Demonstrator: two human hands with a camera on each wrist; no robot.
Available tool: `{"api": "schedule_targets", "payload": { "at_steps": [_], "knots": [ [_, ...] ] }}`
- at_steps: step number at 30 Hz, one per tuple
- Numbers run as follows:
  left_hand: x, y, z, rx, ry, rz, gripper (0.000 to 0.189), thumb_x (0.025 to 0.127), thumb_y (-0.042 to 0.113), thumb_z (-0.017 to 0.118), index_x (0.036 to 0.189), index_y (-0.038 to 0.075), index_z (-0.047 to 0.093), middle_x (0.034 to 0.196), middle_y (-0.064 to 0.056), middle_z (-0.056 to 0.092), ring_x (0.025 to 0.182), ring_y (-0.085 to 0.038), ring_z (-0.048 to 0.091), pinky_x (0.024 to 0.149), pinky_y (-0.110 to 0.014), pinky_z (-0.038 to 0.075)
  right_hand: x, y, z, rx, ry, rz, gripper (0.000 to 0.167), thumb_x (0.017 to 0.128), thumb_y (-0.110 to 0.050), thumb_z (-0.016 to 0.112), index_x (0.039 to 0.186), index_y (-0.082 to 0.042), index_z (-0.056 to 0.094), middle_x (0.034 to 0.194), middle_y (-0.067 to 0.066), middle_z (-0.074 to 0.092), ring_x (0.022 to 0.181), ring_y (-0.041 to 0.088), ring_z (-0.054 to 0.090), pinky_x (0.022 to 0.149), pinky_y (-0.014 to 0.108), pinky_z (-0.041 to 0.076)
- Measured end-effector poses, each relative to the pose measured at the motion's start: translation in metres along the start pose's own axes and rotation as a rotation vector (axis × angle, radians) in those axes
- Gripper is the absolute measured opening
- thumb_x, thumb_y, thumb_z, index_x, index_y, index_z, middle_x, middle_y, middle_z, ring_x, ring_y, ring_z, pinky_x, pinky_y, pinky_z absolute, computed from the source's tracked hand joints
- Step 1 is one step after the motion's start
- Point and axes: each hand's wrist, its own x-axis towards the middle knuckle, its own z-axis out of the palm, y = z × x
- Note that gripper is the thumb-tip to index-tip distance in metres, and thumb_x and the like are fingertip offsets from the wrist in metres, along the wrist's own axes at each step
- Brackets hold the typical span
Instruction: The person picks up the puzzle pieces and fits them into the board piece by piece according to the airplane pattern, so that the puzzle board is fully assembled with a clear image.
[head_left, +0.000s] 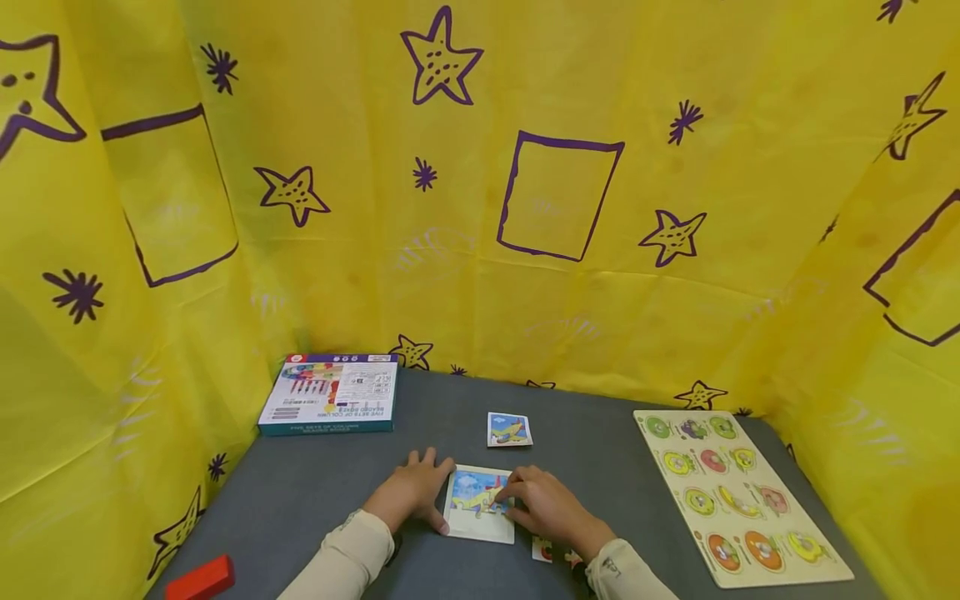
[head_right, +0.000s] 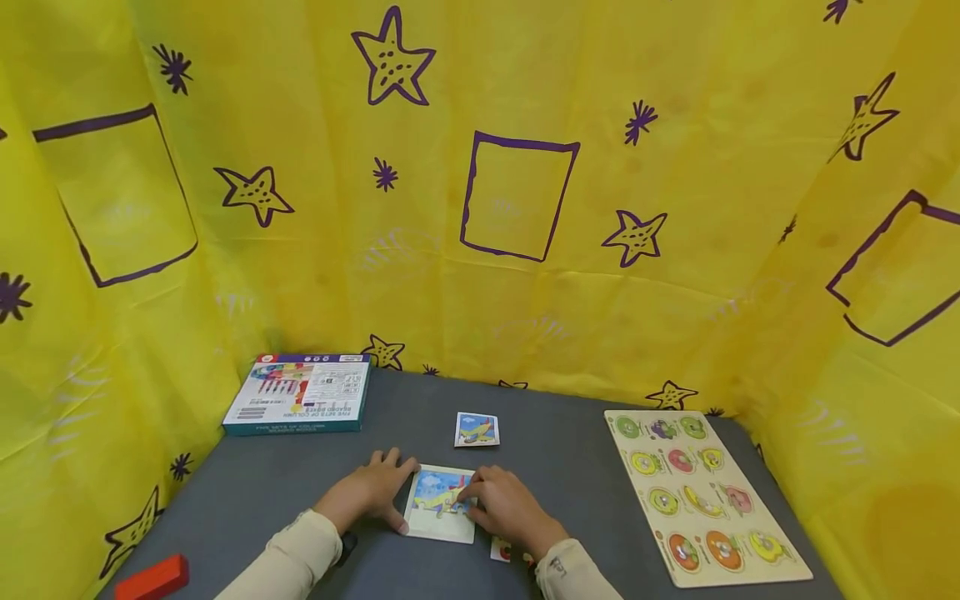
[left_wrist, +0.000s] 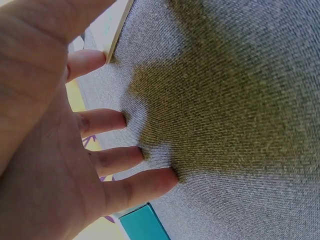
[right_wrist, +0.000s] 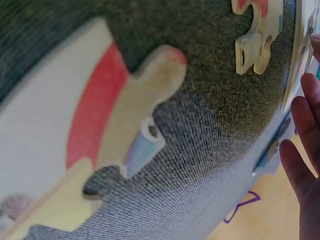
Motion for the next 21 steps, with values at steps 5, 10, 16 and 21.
{"api": "schedule_targets", "payload": {
  "at_steps": [5,10,16,21],
  "knots": [
    [0.001,0.003,0.000,0.003,-0.002,0.004,0.090,0.056,0.044,0.093,0.130,0.014,0.052,0.126,-0.017,0.046,0.112,-0.040,0.044,0.088,-0.061,0.044,-0.003,0.001,0.002,0.003,0.004,0.022,0.018,0.090,-0.026,0.070,0.107,-0.028,0.073,0.100,-0.010,0.059,0.085,0.006,0.051,0.072,0.027,0.045],
    [0.002,0.005,0.001,-0.005,-0.013,0.005,0.091,0.056,0.045,0.092,0.132,0.014,0.052,0.131,-0.018,0.045,0.117,-0.042,0.043,0.091,-0.062,0.043,-0.008,0.000,0.004,-0.005,0.032,0.012,0.017,0.089,-0.025,0.071,0.106,-0.026,0.073,0.100,-0.009,0.060,0.085,0.006,0.051,0.071,0.026,0.045],
    [0.002,0.004,0.004,-0.018,-0.017,0.015,0.091,0.057,0.045,0.092,0.133,0.014,0.051,0.132,-0.019,0.045,0.116,-0.042,0.043,0.091,-0.063,0.042,-0.018,0.002,-0.001,0.042,0.041,0.023,0.020,0.090,-0.025,0.070,0.109,-0.022,0.072,0.097,-0.009,0.061,0.084,0.006,0.051,0.070,0.025,0.044],
    [0.002,-0.005,0.005,-0.026,-0.001,0.004,0.091,0.059,0.044,0.091,0.134,0.014,0.051,0.132,-0.019,0.044,0.116,-0.042,0.042,0.091,-0.063,0.042,-0.034,0.008,-0.007,0.030,0.003,0.043,0.021,0.090,-0.027,0.070,0.109,-0.019,0.071,0.099,-0.010,0.062,0.091,0.008,0.056,0.079,0.032,0.048]
  ]
}}
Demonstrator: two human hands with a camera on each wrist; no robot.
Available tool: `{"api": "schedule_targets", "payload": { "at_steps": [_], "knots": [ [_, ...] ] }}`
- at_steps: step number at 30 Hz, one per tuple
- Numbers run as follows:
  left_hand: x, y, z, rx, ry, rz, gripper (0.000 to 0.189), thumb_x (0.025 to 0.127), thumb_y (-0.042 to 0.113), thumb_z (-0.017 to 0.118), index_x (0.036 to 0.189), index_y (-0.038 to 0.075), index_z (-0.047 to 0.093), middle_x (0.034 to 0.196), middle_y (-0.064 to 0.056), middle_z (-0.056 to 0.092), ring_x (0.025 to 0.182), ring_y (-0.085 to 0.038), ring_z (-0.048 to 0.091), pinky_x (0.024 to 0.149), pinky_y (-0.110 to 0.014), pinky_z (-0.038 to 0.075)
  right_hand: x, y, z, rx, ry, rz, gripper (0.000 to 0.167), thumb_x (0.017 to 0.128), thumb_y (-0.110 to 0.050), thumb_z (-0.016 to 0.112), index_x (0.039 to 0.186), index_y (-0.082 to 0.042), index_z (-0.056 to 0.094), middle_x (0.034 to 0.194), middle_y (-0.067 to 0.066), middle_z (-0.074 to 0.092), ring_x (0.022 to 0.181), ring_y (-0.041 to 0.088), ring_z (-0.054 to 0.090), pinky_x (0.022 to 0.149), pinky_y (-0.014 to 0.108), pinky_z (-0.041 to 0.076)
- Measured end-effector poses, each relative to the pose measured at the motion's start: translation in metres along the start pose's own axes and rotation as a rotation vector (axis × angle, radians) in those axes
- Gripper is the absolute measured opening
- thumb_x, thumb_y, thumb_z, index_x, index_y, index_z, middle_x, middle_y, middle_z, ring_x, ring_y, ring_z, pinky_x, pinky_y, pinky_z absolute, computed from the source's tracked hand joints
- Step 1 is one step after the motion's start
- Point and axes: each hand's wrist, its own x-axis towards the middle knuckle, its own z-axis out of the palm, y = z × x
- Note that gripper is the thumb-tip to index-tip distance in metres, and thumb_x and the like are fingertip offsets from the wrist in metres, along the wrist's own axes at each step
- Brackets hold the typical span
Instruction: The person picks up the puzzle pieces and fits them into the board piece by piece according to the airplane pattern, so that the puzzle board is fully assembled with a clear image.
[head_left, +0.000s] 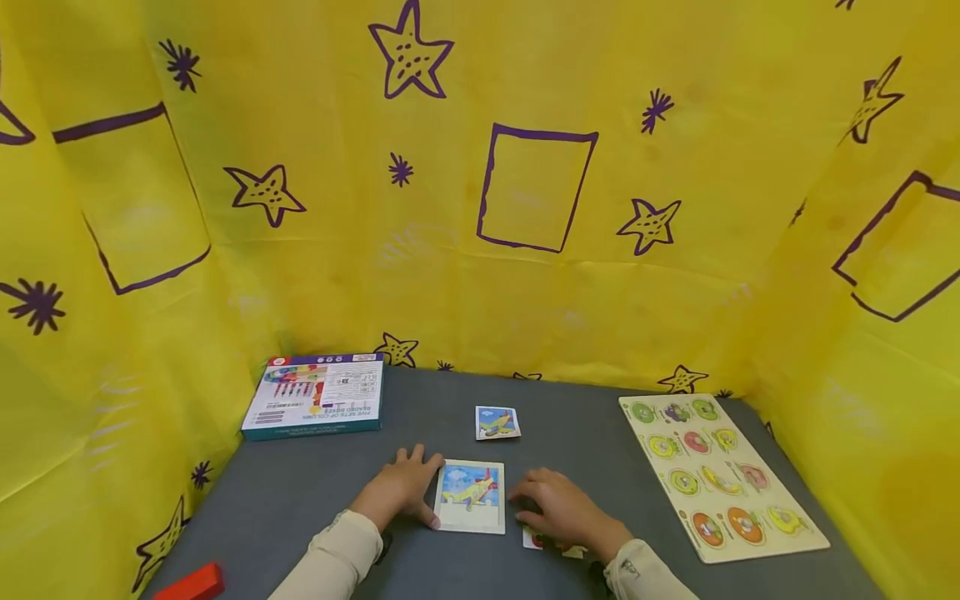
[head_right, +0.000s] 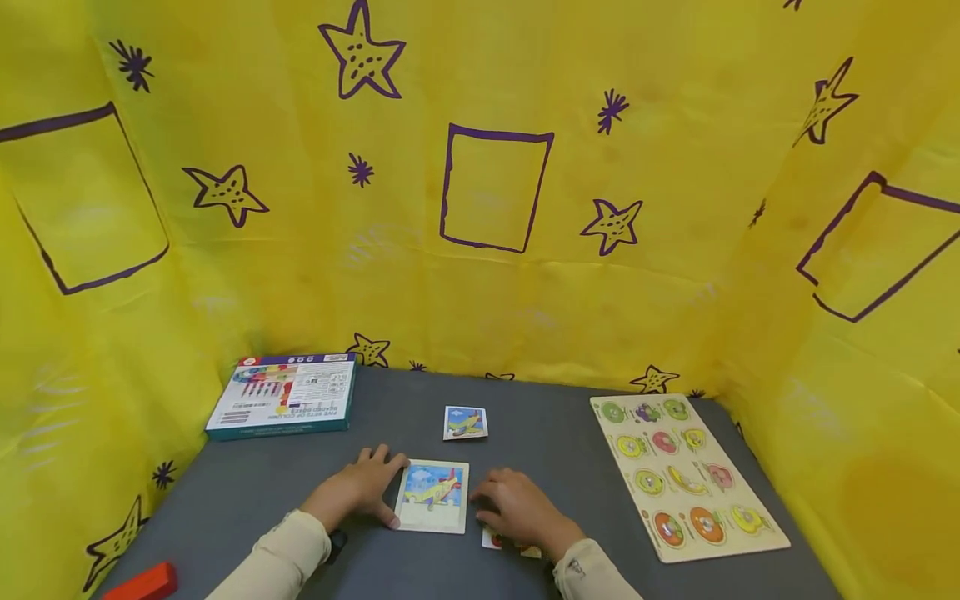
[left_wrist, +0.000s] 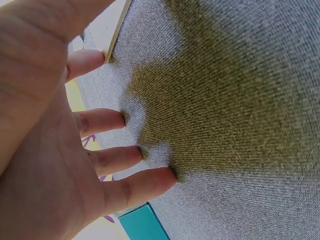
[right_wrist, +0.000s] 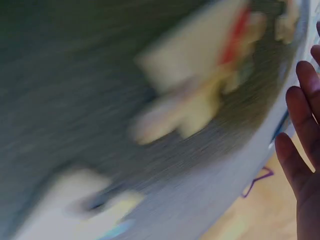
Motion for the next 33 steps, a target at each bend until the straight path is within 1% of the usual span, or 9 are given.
{"api": "schedule_targets", "payload": {
  "at_steps": [3,8,11,15,19,22,25,28,33],
  "knots": [
    [-0.004,-0.009,-0.003,-0.002,0.004,-0.018,0.091,0.059,0.045,0.091,0.134,0.014,0.050,0.131,-0.019,0.044,0.115,-0.042,0.042,0.092,-0.064,0.041,-0.006,0.001,-0.001,0.016,-0.016,0.003,0.022,0.087,-0.031,0.072,0.107,-0.019,0.072,0.098,-0.011,0.062,0.092,0.007,0.056,0.082,0.032,0.047],
    [-0.010,-0.019,-0.009,-0.010,-0.007,-0.042,0.091,0.060,0.044,0.091,0.135,0.013,0.049,0.132,-0.020,0.043,0.117,-0.043,0.041,0.093,-0.065,0.040,-0.010,-0.003,0.002,0.029,0.003,-0.027,0.027,0.084,-0.037,0.074,0.105,-0.020,0.073,0.096,-0.011,0.061,0.089,0.004,0.054,0.078,0.028,0.046],
    [-0.012,-0.022,-0.011,-0.014,-0.013,-0.052,0.090,0.060,0.044,0.091,0.134,0.013,0.049,0.131,-0.020,0.043,0.117,-0.043,0.041,0.093,-0.065,0.040,-0.009,-0.006,0.004,0.016,0.010,-0.058,0.026,0.084,-0.035,0.075,0.105,-0.020,0.072,0.096,-0.011,0.062,0.089,0.004,0.054,0.078,0.028,0.046],
    [-0.013,-0.024,-0.010,-0.015,-0.009,-0.048,0.089,0.060,0.043,0.091,0.132,0.012,0.050,0.130,-0.020,0.043,0.115,-0.044,0.041,0.091,-0.065,0.041,-0.008,-0.007,0.005,0.005,0.002,-0.065,0.024,0.084,-0.029,0.075,0.105,-0.019,0.072,0.098,-0.010,0.063,0.092,0.005,0.056,0.081,0.030,0.047],
    [-0.013,-0.024,-0.008,-0.010,-0.008,-0.045,0.089,0.059,0.044,0.091,0.132,0.013,0.050,0.129,-0.020,0.043,0.114,-0.043,0.042,0.089,-0.064,0.042,-0.007,-0.008,0.005,-0.016,0.009,-0.080,0.023,0.084,-0.028,0.075,0.105,-0.019,0.072,0.099,-0.010,0.064,0.093,0.006,0.057,0.082,0.031,0.048],
    [-0.013,-0.023,-0.006,-0.002,-0.007,-0.044,0.089,0.060,0.044,0.091,0.132,0.013,0.050,0.130,-0.020,0.044,0.114,-0.042,0.042,0.089,-0.063,0.043,-0.006,-0.009,0.003,-0.023,0.019,-0.087,0.023,0.085,-0.028,0.075,0.106,-0.019,0.072,0.099,-0.010,0.064,0.093,0.006,0.057,0.081,0.031,0.048],
    [-0.011,-0.019,-0.004,0.001,-0.003,-0.032,0.090,0.060,0.044,0.091,0.133,0.013,0.050,0.132,-0.020,0.044,0.116,-0.042,0.042,0.089,-0.062,0.043,-0.004,-0.012,0.000,-0.017,0.037,-0.090,0.023,0.085,-0.028,0.075,0.106,-0.019,0.072,0.098,-0.010,0.064,0.091,0.006,0.056,0.079,0.030,0.048],
    [-0.009,-0.010,-0.004,0.006,0.000,-0.015,0.090,0.061,0.044,0.091,0.134,0.013,0.050,0.134,-0.020,0.043,0.118,-0.043,0.042,0.090,-0.062,0.043,0.001,-0.017,-0.002,-0.017,0.068,-0.102,0.022,0.085,-0.026,0.075,0.105,-0.019,0.072,0.097,-0.010,0.065,0.091,0.007,0.057,0.079,0.030,0.048],
    [-0.008,0.006,-0.007,0.015,0.011,0.009,0.088,0.059,0.044,0.091,0.132,0.014,0.052,0.129,-0.017,0.046,0.114,-0.040,0.044,0.088,-0.060,0.045,0.017,-0.031,0.002,-0.052,0.097,-0.131,0.018,0.086,-0.027,0.074,0.101,-0.019,0.073,0.097,-0.010,0.065,0.090,0.007,0.058,0.080,0.030,0.048]
  ]
}}
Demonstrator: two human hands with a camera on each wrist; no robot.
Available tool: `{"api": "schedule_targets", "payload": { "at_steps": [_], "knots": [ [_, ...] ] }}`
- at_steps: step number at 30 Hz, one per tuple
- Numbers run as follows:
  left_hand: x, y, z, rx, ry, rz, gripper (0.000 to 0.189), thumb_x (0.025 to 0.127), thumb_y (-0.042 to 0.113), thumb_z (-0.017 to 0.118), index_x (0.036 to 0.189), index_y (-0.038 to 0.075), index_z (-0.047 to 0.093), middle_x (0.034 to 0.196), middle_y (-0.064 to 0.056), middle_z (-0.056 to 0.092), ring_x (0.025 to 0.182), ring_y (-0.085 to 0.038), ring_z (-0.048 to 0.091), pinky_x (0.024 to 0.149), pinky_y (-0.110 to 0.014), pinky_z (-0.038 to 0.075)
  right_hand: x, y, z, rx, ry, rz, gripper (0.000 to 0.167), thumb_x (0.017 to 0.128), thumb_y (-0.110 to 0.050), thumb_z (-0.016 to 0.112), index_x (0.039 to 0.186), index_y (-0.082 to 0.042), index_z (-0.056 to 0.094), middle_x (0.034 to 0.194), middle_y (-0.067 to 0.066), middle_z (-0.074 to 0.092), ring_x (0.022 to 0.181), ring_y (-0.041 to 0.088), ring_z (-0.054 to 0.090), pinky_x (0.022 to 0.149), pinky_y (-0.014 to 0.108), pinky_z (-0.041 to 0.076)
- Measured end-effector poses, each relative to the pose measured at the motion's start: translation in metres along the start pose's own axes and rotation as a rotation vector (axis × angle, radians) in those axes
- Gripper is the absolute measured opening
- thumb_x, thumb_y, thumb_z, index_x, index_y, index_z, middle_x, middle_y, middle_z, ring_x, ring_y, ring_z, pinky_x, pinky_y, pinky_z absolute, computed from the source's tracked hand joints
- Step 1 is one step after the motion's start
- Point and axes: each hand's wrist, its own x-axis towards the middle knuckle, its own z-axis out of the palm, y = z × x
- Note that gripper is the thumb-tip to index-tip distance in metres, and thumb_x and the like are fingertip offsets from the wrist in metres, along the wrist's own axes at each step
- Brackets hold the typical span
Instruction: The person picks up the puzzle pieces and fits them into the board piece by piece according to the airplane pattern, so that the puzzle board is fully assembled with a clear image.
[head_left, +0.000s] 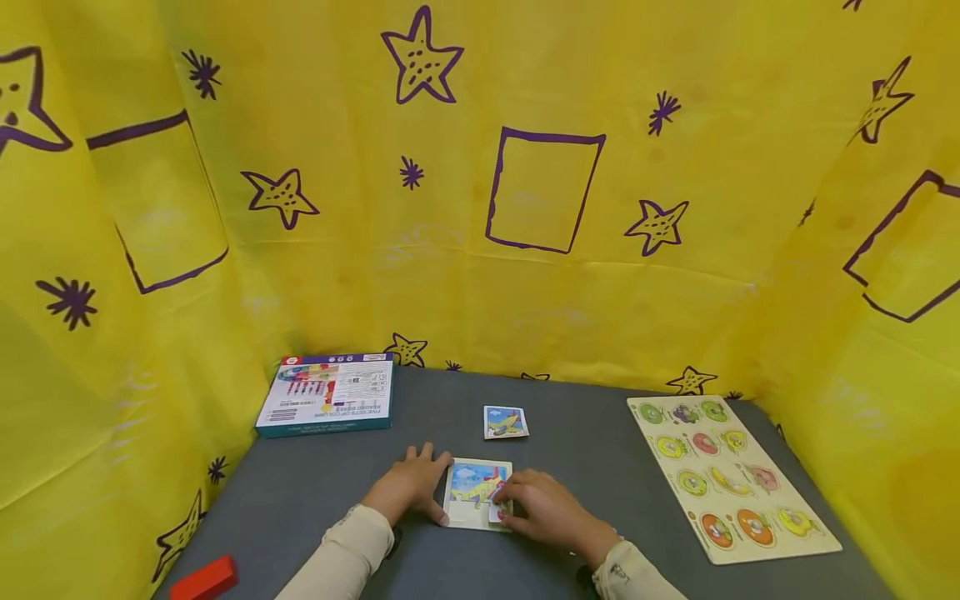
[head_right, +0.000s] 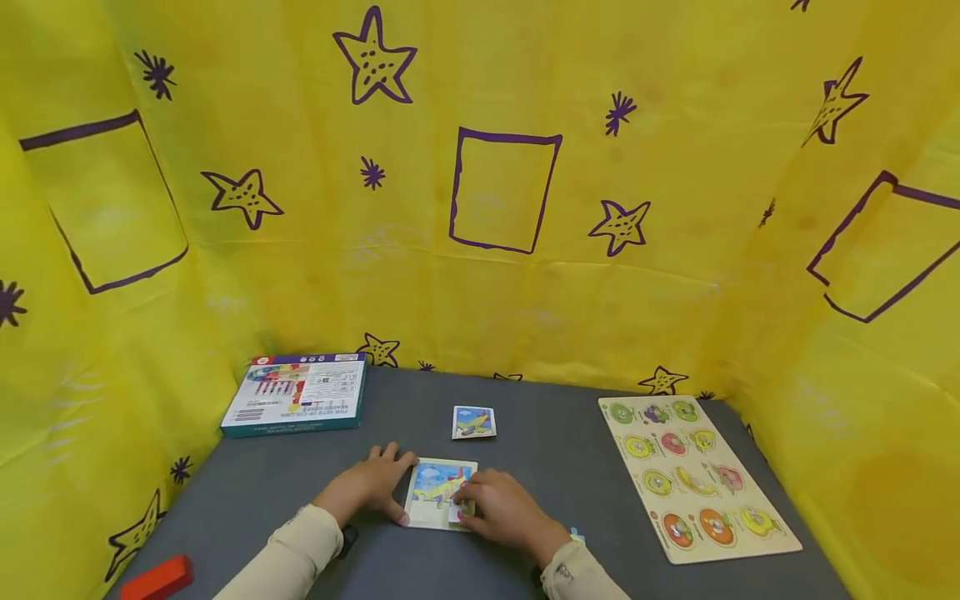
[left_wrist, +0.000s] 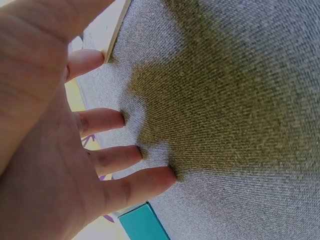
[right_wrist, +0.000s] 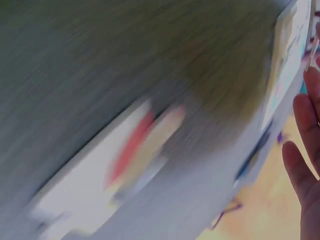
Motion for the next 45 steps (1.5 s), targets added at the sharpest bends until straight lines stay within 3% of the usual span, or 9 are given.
{"api": "schedule_targets", "payload": {
  "at_steps": [6,11,20,30,34,39,45],
  "knots": [
    [0.001,0.002,0.002,0.009,0.010,0.019,0.088,0.059,0.047,0.090,0.132,0.015,0.052,0.131,-0.018,0.046,0.115,-0.040,0.045,0.087,-0.058,0.045,0.027,-0.016,0.016,-0.029,0.024,-0.047,0.014,0.089,-0.027,0.070,0.098,-0.018,0.074,0.092,-0.008,0.065,0.087,0.007,0.059,0.079,0.027,0.049],
    [0.001,0.000,0.003,0.022,0.017,0.029,0.088,0.060,0.048,0.089,0.132,0.015,0.052,0.129,-0.017,0.046,0.113,-0.039,0.045,0.087,-0.059,0.045,0.039,-0.022,0.025,-0.008,0.014,-0.039,0.013,0.090,-0.027,0.070,0.098,-0.018,0.074,0.091,-0.008,0.065,0.085,0.006,0.057,0.078,0.025,0.048],
    [-0.002,0.000,-0.004,0.026,0.035,0.028,0.087,0.059,0.045,0.091,0.130,0.013,0.053,0.125,-0.017,0.047,0.111,-0.039,0.045,0.087,-0.060,0.044,0.044,-0.025,0.033,-0.026,0.039,-0.025,0.013,0.089,-0.028,0.071,0.098,-0.019,0.075,0.091,-0.010,0.063,0.085,0.007,0.056,0.079,0.027,0.047],
    [-0.001,0.000,-0.002,0.031,0.018,0.023,0.088,0.059,0.047,0.090,0.132,0.014,0.052,0.126,-0.016,0.047,0.111,-0.039,0.045,0.087,-0.060,0.044,0.043,-0.024,0.034,-0.035,0.048,-0.030,0.014,0.088,-0.029,0.072,0.097,-0.019,0.075,0.090,-0.010,0.063,0.085,0.007,0.056,0.079,0.027,0.047],
    [0.001,0.006,0.001,0.011,0.008,0.021,0.088,0.059,0.046,0.090,0.132,0.014,0.052,0.131,-0.018,0.046,0.116,-0.041,0.044,0.090,-0.061,0.043,0.025,-0.015,0.022,-0.031,0.023,0.019,0.018,0.087,-0.030,0.072,0.101,-0.019,0.074,0.095,-0.009,0.064,0.090,0.008,0.057,0.081,0.032,0.047],
    [0.002,0.010,0.004,-0.018,0.004,0.019,0.088,0.060,0.044,0.091,0.133,0.014,0.052,0.137,-0.020,0.043,0.120,-0.043,0.042,0.093,-0.063,0.041,-0.015,0.006,-0.001,-0.056,-0.002,0.086,0.021,0.085,-0.029,0.074,0.103,-0.019,0.073,0.096,-0.008,0.064,0.090,0.010,0.056,0.080,0.036,0.047],
    [0.000,-0.007,0.003,-0.033,0.006,0.014,0.089,0.061,0.043,0.091,0.134,0.013,0.051,0.135,-0.022,0.042,0.118,-0.044,0.041,0.093,-0.065,0.039,-0.056,0.024,-0.016,-0.068,-0.026,0.137,0.024,0.084,-0.034,0.075,0.102,-0.019,0.072,0.096,-0.009,0.063,0.091,0.011,0.057,0.081,0.039,0.047]
  ]
}}
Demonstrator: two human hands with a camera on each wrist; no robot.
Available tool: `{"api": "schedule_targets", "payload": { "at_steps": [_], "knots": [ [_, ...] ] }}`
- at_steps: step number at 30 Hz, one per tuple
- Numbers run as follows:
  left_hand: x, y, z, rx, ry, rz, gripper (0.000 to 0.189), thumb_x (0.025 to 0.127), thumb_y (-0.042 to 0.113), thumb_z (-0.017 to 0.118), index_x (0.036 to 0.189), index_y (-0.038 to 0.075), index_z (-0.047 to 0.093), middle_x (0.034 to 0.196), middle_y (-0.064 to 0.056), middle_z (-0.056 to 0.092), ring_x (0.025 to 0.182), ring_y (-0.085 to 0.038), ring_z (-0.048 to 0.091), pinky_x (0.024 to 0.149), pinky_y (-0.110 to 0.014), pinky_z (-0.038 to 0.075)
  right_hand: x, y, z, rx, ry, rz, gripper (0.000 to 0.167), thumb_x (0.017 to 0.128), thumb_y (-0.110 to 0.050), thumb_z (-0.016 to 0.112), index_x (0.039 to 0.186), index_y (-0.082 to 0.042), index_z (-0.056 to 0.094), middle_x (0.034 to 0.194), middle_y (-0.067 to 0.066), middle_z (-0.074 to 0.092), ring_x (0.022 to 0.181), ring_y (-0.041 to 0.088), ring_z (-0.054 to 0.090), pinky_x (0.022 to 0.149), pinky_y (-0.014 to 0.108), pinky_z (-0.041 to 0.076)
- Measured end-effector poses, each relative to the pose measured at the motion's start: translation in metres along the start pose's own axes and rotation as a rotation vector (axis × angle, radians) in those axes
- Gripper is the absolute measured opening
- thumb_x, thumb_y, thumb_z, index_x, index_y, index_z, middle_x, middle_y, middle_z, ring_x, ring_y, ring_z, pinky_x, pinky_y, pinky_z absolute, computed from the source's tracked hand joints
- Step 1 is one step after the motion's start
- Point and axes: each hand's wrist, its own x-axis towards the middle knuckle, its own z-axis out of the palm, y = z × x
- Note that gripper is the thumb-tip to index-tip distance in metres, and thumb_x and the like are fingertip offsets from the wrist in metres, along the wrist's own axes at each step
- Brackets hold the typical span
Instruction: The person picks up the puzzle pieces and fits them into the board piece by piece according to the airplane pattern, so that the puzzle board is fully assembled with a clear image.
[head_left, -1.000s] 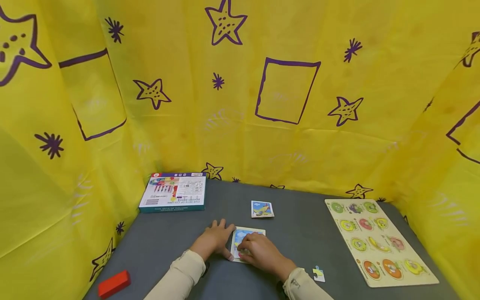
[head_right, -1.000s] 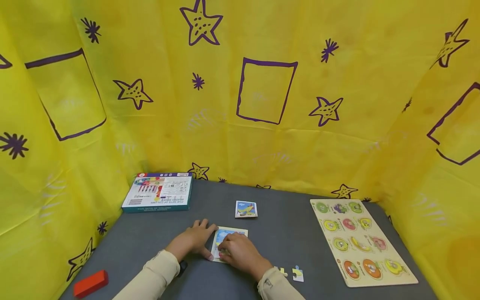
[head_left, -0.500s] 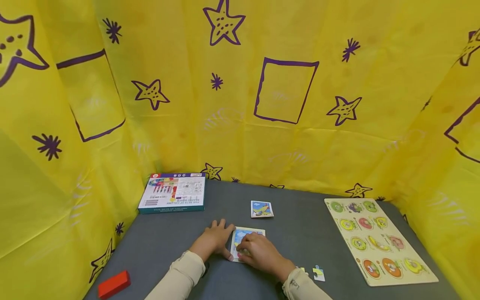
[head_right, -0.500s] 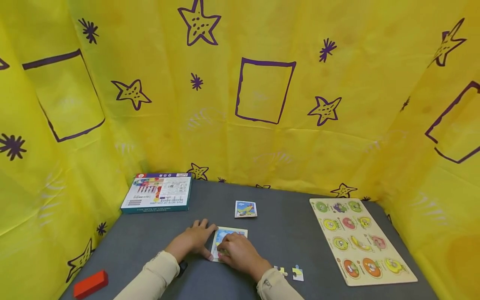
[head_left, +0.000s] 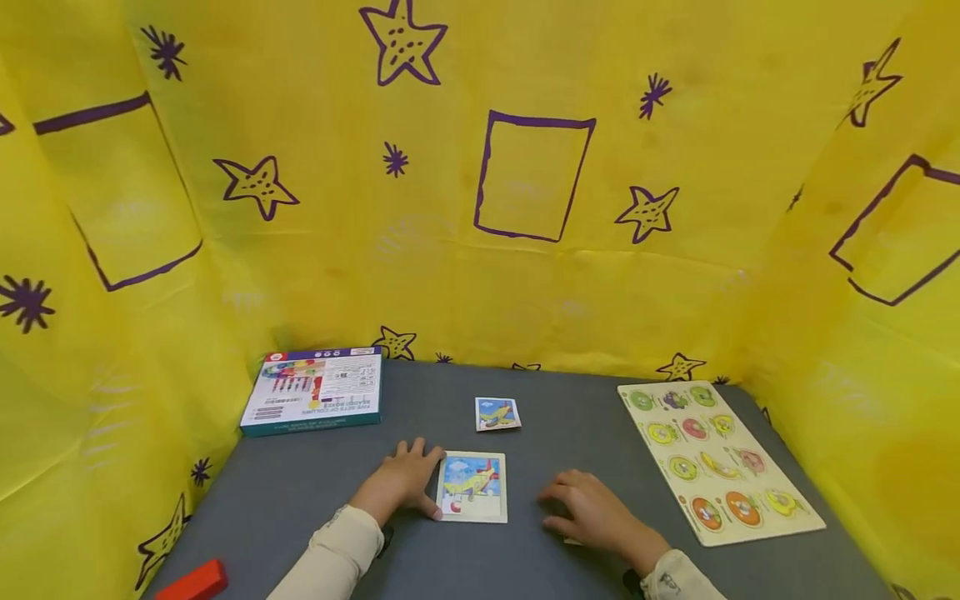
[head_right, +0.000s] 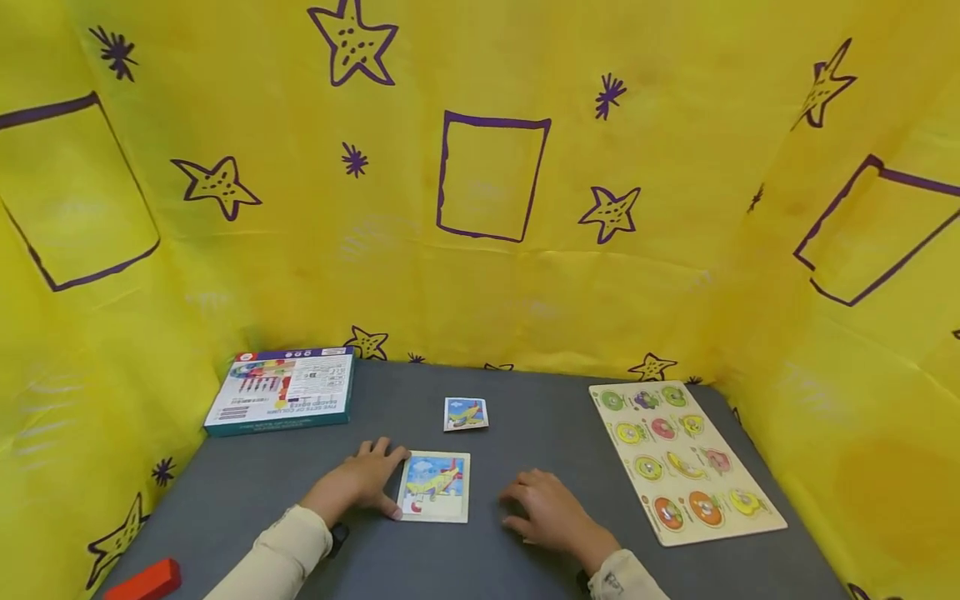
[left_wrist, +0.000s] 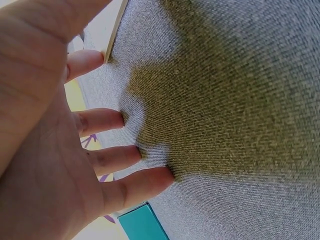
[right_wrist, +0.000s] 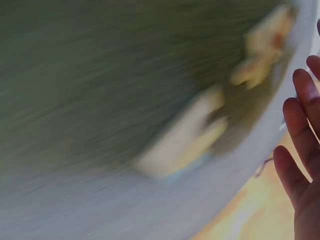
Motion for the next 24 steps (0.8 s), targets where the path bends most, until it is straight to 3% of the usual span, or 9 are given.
{"api": "schedule_targets", "payload": {
  "at_steps": [5,10,16,21,24],
  "knots": [
    [-0.009,-0.024,-0.006,-0.012,0.012,-0.041,0.088,0.060,0.041,0.092,0.132,0.012,0.051,0.131,-0.023,0.043,0.119,-0.049,0.039,0.091,-0.070,0.037,-0.008,0.005,0.003,0.035,-0.003,-0.042,0.027,0.085,-0.038,0.073,0.106,-0.019,0.072,0.097,-0.009,0.063,0.091,0.010,0.056,0.081,0.036,0.046],
    [-0.009,-0.033,-0.007,-0.028,0.013,-0.017,0.088,0.060,0.041,0.091,0.132,0.011,0.050,0.128,-0.024,0.043,0.118,-0.052,0.039,0.087,-0.072,0.037,-0.015,0.006,0.006,0.010,0.029,-0.066,0.027,0.080,-0.030,0.078,0.105,-0.020,0.071,0.096,-0.008,0.062,0.091,0.009,0.055,0.079,0.034,0.046],
    [-0.002,-0.026,-0.003,-0.026,-0.001,0.012,0.086,0.061,0.041,0.091,0.131,0.011,0.050,0.127,-0.024,0.044,0.117,-0.051,0.039,0.086,-0.072,0.038,-0.025,0.010,0.006,-0.030,0.056,-0.076,0.026,0.079,-0.025,0.079,0.103,-0.020,0.071,0.094,-0.008,0.062,0.090,0.010,0.056,0.078,0.033,0.047],
    [0.006,-0.005,0.001,-0.023,-0.006,0.055,0.086,0.061,0.040,0.091,0.131,0.010,0.051,0.127,-0.024,0.044,0.116,-0.050,0.040,0.088,-0.071,0.038,-0.031,0.011,0.002,-0.051,0.061,-0.054,0.025,0.080,-0.026,0.078,0.103,-0.020,0.071,0.093,-0.008,0.062,0.089,0.009,0.056,0.078,0.034,0.047],
    [0.004,-0.005,0.000,-0.015,0.004,0.046,0.086,0.060,0.040,0.092,0.130,0.011,0.051,0.128,-0.023,0.044,0.116,-0.048,0.041,0.089,-0.069,0.039,-0.013,0.004,0.001,-0.048,0.057,-0.071,0.023,0.082,-0.027,0.077,0.104,-0.020,0.071,0.093,-0.009,0.062,0.087,0.009,0.055,0.079,0.034,0.047]
  ]
}}
